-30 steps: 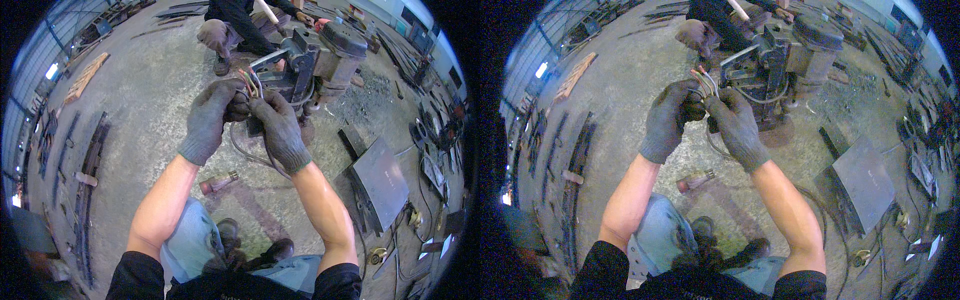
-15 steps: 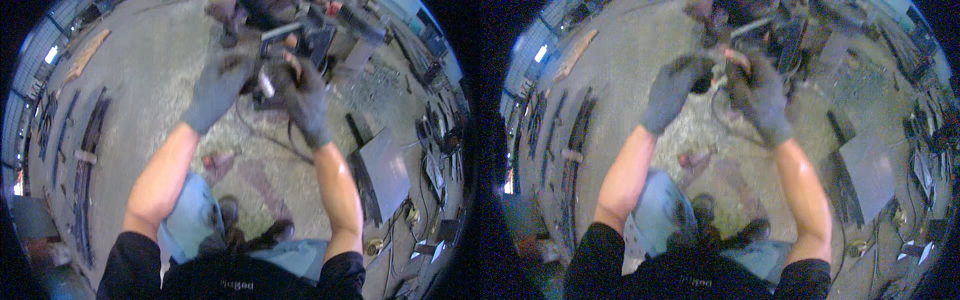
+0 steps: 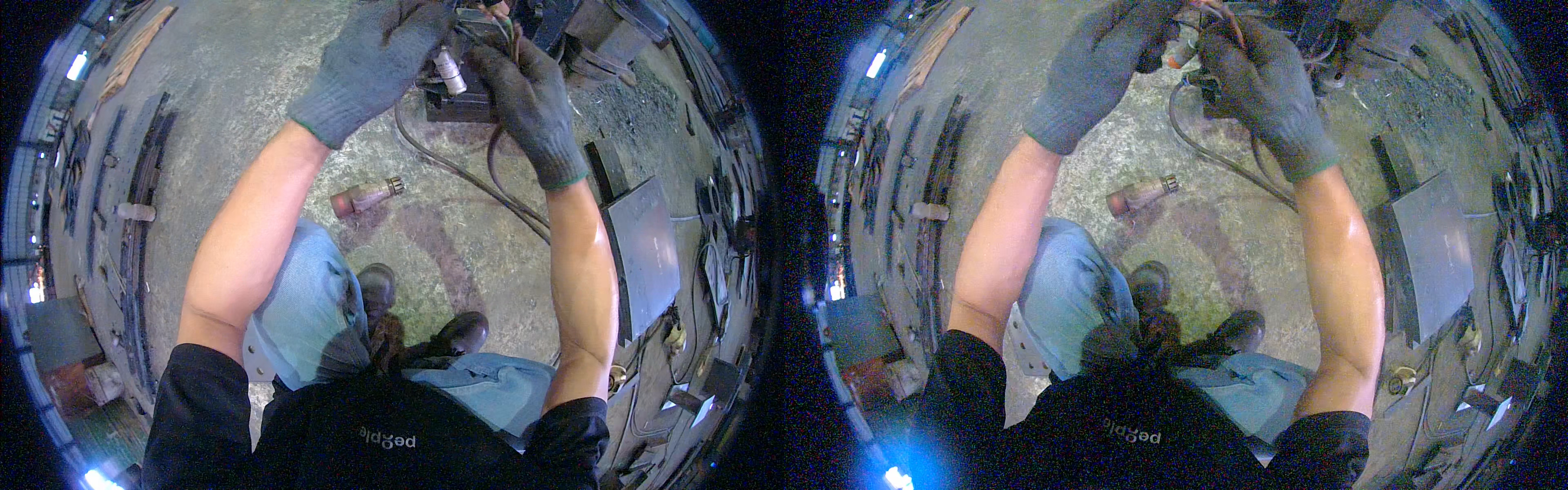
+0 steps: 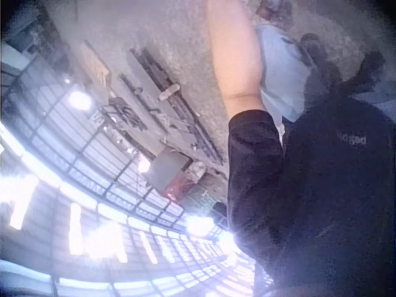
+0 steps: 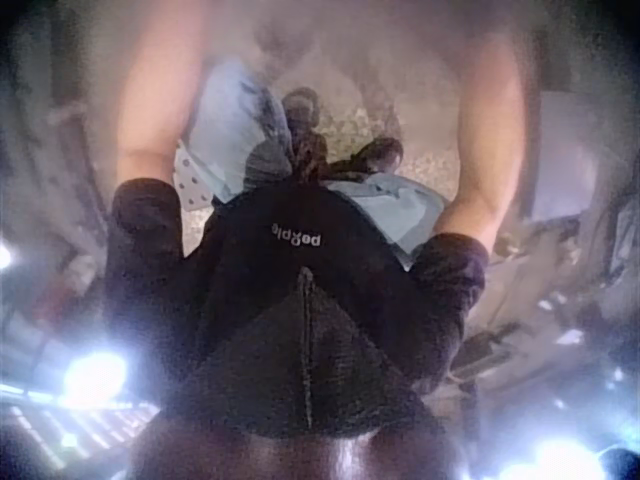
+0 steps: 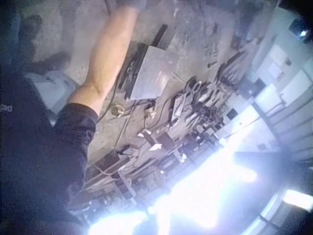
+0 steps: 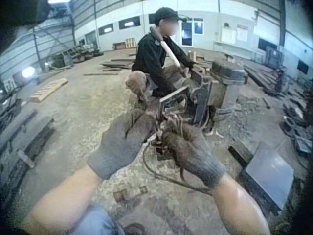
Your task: The person handles a small cylindrical metal component and a black cable, then connects the cable to a machine while another person works nearby on a perforated metal plate. The person continues to manipulate the cable and component, occasionally adjusting the machine.
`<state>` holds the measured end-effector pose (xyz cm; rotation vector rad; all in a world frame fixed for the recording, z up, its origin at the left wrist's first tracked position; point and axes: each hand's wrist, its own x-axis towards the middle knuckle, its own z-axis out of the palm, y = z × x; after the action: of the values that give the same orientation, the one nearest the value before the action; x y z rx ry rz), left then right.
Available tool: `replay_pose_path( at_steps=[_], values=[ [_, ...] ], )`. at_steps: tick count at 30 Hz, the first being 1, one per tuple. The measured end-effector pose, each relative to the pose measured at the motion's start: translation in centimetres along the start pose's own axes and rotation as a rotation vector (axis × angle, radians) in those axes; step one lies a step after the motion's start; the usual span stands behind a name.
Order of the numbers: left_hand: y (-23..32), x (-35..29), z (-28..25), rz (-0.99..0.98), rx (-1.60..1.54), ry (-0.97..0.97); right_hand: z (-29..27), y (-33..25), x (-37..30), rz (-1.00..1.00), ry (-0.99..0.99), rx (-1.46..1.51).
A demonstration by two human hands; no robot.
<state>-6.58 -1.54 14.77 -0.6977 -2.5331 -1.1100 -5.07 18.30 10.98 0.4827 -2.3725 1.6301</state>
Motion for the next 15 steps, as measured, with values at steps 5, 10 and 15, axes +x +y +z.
replay_pose_path(
  at_steps=[5, 10, 15],
  values=[
    [-1.5, -0.3, 1.2, -0.033, -0.215, 0.044, 0.3, -1.6, -0.7, 0.269, -0.153, 0.232],
    [-1.3, -0.5, 0.7, -0.219, -0.678, -0.12, 0.6, -1.5, -0.2, 0.215, -0.095, 0.317],
    [-0.7, -0.6, 1.4, 0.018, -0.201, 0.032, -0.6, -2.2, 0.2, 0.402, -0.184, 0.269]
  ],
)
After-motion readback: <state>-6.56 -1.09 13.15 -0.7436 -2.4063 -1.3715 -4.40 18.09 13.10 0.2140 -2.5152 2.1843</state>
